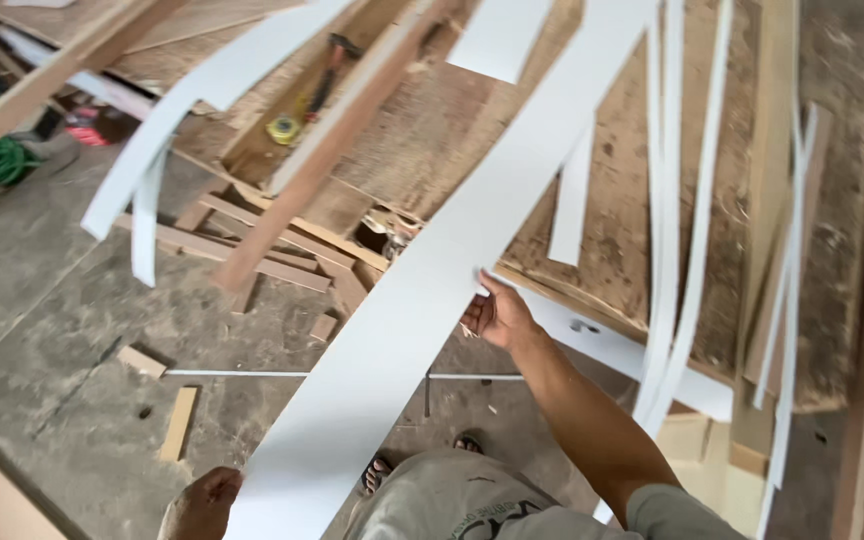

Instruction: The person assembles a wooden frame by hammering nails into joints and measuring pieces with a tape measure. They then cut and fit white panels into the frame, using a hammer to secure them in place.

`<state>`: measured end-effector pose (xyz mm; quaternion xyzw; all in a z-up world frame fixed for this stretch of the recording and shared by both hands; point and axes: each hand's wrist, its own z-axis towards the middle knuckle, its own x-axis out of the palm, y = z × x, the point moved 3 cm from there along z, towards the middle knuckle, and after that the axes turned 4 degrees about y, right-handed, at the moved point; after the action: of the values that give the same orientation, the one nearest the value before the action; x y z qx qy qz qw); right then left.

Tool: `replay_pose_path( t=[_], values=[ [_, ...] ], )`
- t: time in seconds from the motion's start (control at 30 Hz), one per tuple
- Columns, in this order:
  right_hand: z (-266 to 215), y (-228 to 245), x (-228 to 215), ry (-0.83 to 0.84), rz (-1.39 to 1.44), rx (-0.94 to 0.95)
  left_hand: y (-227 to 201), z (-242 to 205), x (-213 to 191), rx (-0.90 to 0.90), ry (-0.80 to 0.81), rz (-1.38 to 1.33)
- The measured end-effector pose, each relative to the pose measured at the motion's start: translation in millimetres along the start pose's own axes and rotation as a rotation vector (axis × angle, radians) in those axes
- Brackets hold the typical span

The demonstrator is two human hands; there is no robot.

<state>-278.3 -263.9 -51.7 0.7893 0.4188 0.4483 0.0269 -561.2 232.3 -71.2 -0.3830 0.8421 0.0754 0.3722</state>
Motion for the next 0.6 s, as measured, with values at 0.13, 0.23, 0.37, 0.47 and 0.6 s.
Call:
replay_pose_path(
  t=[0.13, 0.23, 0.37, 0.47, 0.6],
  values=[
    [-32, -32, 76, 0.173, -0.128, -0.028, 18, -6, 24, -0.033, -0.230, -0.156],
    [-45, -67, 123, 0.414, -0.115, 0.023, -17, -43, 33, 0.296, -0.402, -0.910],
    [-72, -124, 173, 0.691, -0.132, 0.236, -136, -169, 14, 0.860, 0.252, -0.854],
    [-110, -158, 194, 0.852, -0.242, 0.380, -172, -163, 14, 0.632, 0.294, -1.460],
    [-112, -203, 176, 0.930, -0.323, 0.451, -148, -139, 16, 1.104, 0.227, -1.971]
  ],
)
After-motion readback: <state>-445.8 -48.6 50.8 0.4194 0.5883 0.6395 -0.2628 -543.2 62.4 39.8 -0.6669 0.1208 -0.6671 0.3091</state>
